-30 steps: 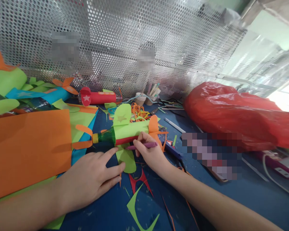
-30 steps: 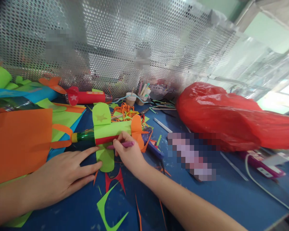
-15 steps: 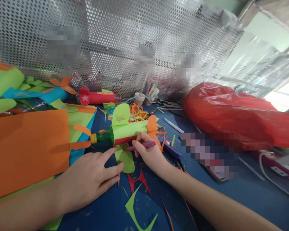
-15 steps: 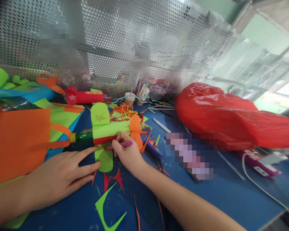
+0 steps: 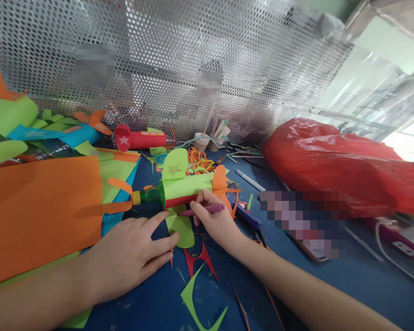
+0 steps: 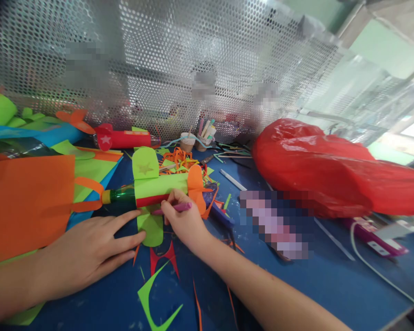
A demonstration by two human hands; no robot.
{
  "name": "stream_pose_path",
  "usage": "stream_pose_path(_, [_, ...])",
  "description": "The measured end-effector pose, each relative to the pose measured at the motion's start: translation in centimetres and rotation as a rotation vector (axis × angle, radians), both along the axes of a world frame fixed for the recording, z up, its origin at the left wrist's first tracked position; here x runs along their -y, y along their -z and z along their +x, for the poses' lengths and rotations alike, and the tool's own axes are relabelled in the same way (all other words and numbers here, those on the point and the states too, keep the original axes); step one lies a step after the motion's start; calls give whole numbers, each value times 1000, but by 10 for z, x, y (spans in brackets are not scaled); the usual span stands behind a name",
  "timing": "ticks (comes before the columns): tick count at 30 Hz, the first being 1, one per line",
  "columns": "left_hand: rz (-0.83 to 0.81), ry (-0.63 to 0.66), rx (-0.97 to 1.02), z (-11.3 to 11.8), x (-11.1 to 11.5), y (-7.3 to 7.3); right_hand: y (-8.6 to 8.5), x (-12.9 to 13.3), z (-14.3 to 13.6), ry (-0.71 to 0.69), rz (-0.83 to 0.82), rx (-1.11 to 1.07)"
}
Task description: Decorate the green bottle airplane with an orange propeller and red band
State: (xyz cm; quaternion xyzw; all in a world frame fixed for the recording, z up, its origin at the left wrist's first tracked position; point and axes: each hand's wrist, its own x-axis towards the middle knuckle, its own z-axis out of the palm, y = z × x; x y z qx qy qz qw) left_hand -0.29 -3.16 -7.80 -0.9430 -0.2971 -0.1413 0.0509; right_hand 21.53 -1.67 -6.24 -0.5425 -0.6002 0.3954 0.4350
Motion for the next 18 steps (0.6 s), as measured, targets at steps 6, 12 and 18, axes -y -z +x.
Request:
stream_pose_path(6, [-5,7,-33,2,0,-2,1,0,0,1,-7,-7])
stream_pose_path(12, [-10,11,-24,2,-1,-3,-1,1,0,7,-12,1])
stream_pose_path(18, [-15,2,-25,1,-1,-2,-2,1,0,23,-10,-8])
